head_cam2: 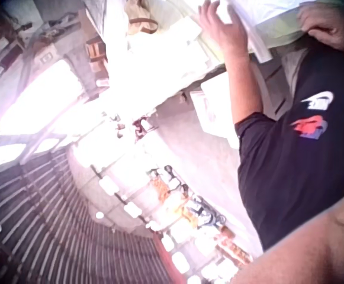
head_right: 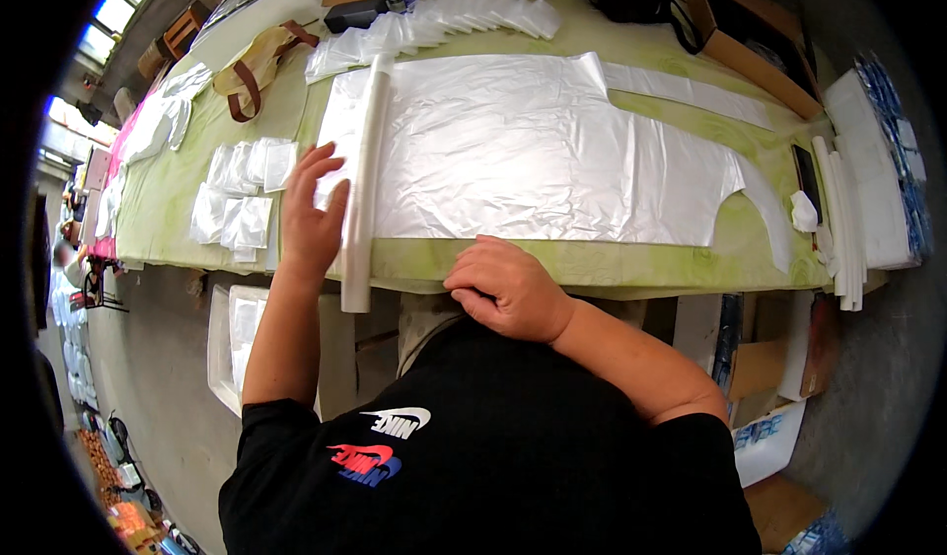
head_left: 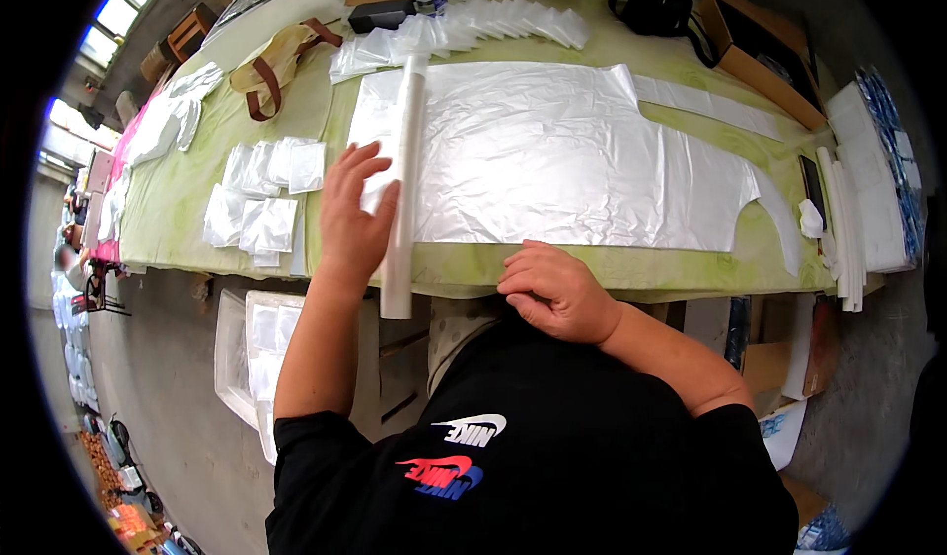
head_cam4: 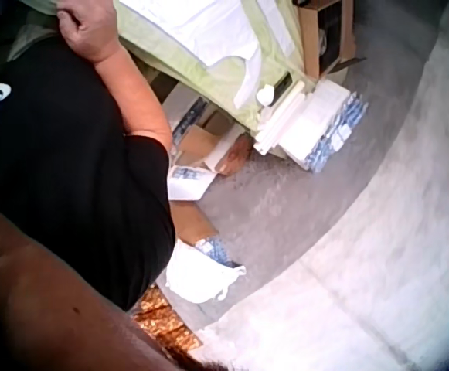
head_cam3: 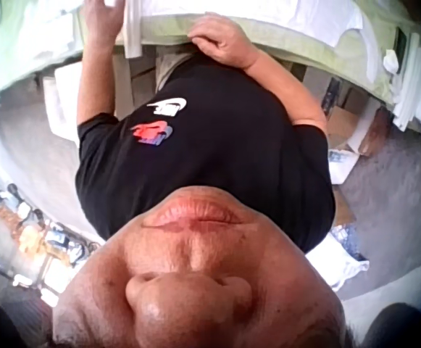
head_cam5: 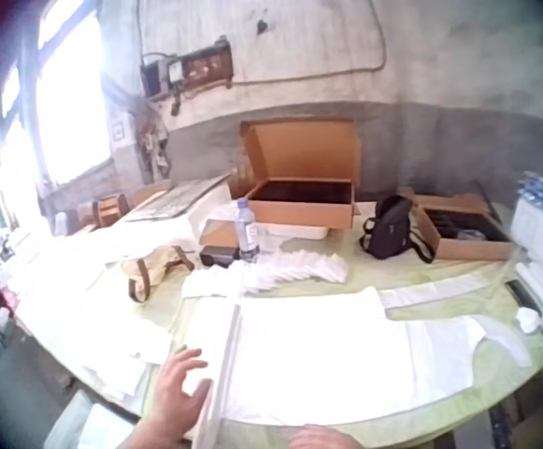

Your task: The person wraps small white rectangular items in clear plastic film on a green worktable. They unroll film, place an item, fold the film around it, and set the wrapped item aside, repeating the process.

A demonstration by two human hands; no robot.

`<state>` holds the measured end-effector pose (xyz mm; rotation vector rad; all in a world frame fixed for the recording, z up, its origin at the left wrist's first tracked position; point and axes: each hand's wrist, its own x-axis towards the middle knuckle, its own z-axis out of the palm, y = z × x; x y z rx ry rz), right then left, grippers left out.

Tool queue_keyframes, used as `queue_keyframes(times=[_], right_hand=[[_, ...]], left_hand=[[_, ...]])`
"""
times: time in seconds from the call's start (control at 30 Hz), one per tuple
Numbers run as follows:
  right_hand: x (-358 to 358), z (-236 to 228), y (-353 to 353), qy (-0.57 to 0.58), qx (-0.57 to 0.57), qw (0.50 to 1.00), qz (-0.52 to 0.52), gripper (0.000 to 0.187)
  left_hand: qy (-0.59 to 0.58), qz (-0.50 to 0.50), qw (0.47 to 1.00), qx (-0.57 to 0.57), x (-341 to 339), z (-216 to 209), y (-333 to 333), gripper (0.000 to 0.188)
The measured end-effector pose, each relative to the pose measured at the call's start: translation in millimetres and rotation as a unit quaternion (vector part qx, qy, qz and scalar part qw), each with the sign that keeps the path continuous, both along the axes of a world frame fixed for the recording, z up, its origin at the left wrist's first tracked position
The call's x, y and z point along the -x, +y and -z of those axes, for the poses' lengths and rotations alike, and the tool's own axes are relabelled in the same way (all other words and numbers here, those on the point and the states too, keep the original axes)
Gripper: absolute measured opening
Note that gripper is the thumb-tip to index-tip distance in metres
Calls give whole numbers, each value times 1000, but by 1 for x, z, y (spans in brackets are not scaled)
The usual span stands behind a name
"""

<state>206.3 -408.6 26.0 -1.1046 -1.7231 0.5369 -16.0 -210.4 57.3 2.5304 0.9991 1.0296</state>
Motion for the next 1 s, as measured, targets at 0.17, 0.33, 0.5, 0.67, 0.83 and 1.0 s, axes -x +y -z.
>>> queue_keyframes(times=[0.17,0.33,0.5,0.67,0.83,1.0], right_hand=[[-1,5,-2,-12,-16,1000,-12,13],[-7,12,-10,-1,-11,1000,-2,13],[-9,12,-13,5,-20,1000,3,12],[-10,12,-19,69,69,995,15,18],[4,3,-14,226,215,950,-5,60],[5,-5,-11,365,357,859,-30,92]], left_hand=[[263,-82,953,127,3,14,6,82],[310,-256,901,163,16,10,42,93],[313,-264,882,233,43,1,72,94],[-15,-102,924,369,25,16,56,70],[-329,32,763,555,-72,3,-15,66],[-376,77,720,578,-126,10,-49,83]])
